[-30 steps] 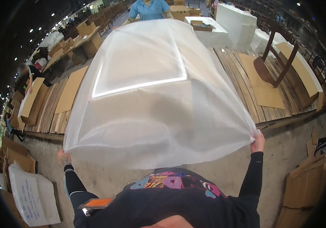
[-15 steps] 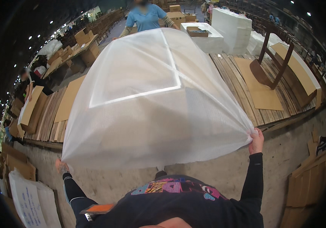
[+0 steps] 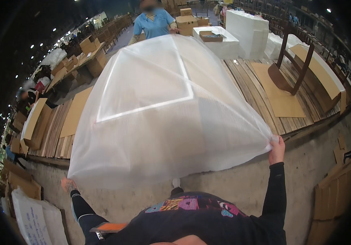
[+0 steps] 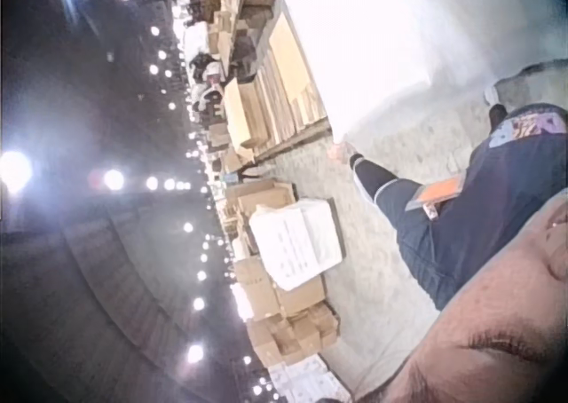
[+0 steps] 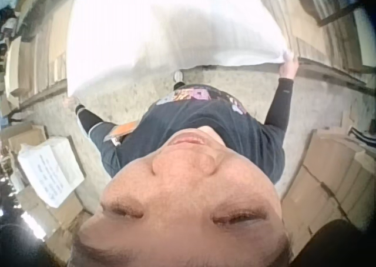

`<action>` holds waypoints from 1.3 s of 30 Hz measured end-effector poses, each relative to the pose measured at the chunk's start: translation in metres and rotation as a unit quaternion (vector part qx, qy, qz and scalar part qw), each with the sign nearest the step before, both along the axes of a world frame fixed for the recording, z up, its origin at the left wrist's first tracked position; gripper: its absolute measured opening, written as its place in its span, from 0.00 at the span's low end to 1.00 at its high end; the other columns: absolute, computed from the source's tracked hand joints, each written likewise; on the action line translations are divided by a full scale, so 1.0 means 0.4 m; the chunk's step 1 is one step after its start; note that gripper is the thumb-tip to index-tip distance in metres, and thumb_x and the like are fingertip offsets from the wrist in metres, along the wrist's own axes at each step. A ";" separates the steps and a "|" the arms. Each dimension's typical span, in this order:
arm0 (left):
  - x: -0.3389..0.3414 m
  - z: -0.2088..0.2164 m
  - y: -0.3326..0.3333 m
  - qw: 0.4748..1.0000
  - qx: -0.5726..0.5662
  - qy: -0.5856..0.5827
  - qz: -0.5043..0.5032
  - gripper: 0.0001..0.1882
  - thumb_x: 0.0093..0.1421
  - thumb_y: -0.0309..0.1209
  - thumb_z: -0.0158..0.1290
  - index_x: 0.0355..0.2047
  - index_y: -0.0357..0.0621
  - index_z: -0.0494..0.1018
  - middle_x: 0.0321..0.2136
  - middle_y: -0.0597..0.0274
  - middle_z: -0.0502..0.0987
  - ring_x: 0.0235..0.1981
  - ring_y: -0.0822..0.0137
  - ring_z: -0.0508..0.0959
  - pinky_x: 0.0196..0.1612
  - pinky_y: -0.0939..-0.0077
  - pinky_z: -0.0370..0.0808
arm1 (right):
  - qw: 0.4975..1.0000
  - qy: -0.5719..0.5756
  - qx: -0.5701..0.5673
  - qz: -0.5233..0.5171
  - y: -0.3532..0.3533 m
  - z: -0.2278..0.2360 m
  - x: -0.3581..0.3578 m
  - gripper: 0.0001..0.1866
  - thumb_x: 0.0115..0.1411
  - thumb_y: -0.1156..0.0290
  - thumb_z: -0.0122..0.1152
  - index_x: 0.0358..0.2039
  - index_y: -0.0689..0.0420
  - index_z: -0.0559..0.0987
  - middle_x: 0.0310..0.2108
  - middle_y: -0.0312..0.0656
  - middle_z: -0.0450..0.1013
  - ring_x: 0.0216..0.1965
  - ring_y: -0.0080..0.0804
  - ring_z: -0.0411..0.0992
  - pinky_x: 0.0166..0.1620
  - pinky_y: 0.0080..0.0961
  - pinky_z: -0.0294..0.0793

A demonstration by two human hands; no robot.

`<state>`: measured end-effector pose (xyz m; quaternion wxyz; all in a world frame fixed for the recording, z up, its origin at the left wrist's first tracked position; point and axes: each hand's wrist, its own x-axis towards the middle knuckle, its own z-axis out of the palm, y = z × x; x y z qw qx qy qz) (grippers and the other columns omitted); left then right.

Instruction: The person places a wooden chair frame into a large cardboard box, covers it with a white protective sheet, and adds a smaller cardboard box on top. The person repeats this packing sequence multiple times in a warehouse setting.

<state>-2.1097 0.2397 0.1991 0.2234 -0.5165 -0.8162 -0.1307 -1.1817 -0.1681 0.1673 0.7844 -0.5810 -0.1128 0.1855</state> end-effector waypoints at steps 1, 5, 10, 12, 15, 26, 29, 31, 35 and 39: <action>0.002 0.003 -0.004 1.000 0.006 0.007 0.000 0.11 0.56 0.26 0.50 0.34 0.34 0.79 0.35 0.39 0.79 0.38 0.40 0.79 0.42 0.53 0.75 | 1.000 -0.004 0.001 0.001 0.001 -0.005 0.002 0.16 0.51 0.87 0.49 0.41 0.61 0.73 0.38 0.38 0.74 0.40 0.30 0.74 0.47 0.27 0.73; 0.007 0.005 -0.017 0.999 -0.032 0.013 0.015 0.12 0.57 0.28 0.50 0.36 0.38 0.80 0.36 0.43 0.78 0.39 0.45 0.80 0.41 0.54 0.77 | 1.000 0.020 -0.018 -0.016 0.003 -0.044 0.018 0.17 0.52 0.87 0.49 0.42 0.60 0.73 0.39 0.38 0.74 0.41 0.31 0.74 0.49 0.28 0.72; -0.014 -0.010 -0.012 0.997 -0.059 0.020 0.038 0.11 0.58 0.29 0.49 0.35 0.38 0.80 0.35 0.44 0.78 0.39 0.45 0.80 0.42 0.53 0.78 | 0.997 0.033 -0.056 -0.032 -0.014 -0.101 0.039 0.20 0.52 0.86 0.47 0.46 0.60 0.73 0.41 0.40 0.73 0.43 0.35 0.74 0.50 0.31 0.74; -0.028 -0.019 -0.004 0.996 -0.074 0.016 0.040 0.10 0.58 0.28 0.50 0.35 0.39 0.80 0.36 0.44 0.79 0.40 0.45 0.80 0.43 0.53 0.78 | 0.995 0.050 -0.076 -0.049 -0.022 -0.117 0.041 0.20 0.52 0.86 0.48 0.46 0.61 0.73 0.42 0.40 0.73 0.43 0.36 0.74 0.50 0.31 0.74; -0.050 -0.038 0.012 0.992 -0.118 0.004 0.050 0.10 0.58 0.27 0.51 0.37 0.40 0.79 0.39 0.46 0.79 0.43 0.47 0.80 0.45 0.54 0.78 | 0.993 0.030 -0.098 -0.059 -0.026 -0.136 0.039 0.20 0.51 0.86 0.48 0.46 0.62 0.73 0.41 0.41 0.74 0.43 0.36 0.74 0.50 0.32 0.74; -0.059 -0.175 0.076 0.984 -0.175 0.010 0.044 0.11 0.55 0.26 0.54 0.39 0.42 0.79 0.39 0.47 0.78 0.43 0.48 0.80 0.46 0.56 0.78 | 0.974 0.048 -0.169 -0.141 -0.049 -0.299 0.089 0.17 0.57 0.79 0.57 0.48 0.60 0.75 0.41 0.37 0.75 0.40 0.30 0.74 0.43 0.30 0.75; -0.042 -0.210 0.081 0.986 -0.162 0.005 0.039 0.11 0.55 0.25 0.53 0.38 0.42 0.79 0.39 0.47 0.77 0.42 0.48 0.79 0.46 0.56 0.76 | 0.975 0.052 -0.172 -0.132 -0.050 -0.351 0.108 0.16 0.57 0.77 0.59 0.47 0.58 0.75 0.40 0.36 0.74 0.37 0.27 0.73 0.36 0.28 0.74; -0.032 -0.232 0.085 0.984 -0.173 -0.015 0.043 0.10 0.55 0.25 0.54 0.39 0.42 0.78 0.39 0.49 0.77 0.44 0.49 0.77 0.48 0.57 0.75 | 0.965 0.056 -0.203 -0.157 -0.041 -0.382 0.120 0.14 0.57 0.77 0.59 0.45 0.57 0.76 0.37 0.35 0.74 0.34 0.27 0.73 0.33 0.27 0.73; -0.027 -0.295 0.107 0.983 -0.173 -0.031 0.051 0.10 0.57 0.27 0.54 0.39 0.41 0.77 0.40 0.51 0.76 0.46 0.49 0.75 0.51 0.58 0.74 | 0.960 0.038 -0.228 -0.159 -0.023 -0.431 0.139 0.17 0.54 0.79 0.56 0.46 0.58 0.77 0.36 0.39 0.76 0.31 0.31 0.74 0.30 0.30 0.73; -0.043 -0.384 0.149 0.946 0.084 -0.309 0.056 0.11 0.61 0.32 0.50 0.38 0.37 0.75 0.42 0.48 0.76 0.47 0.47 0.75 0.49 0.56 0.72 | 0.925 0.061 -0.310 -0.213 -0.032 -0.476 0.131 0.18 0.52 0.78 0.58 0.45 0.62 0.80 0.37 0.42 0.78 0.34 0.38 0.76 0.35 0.40 0.77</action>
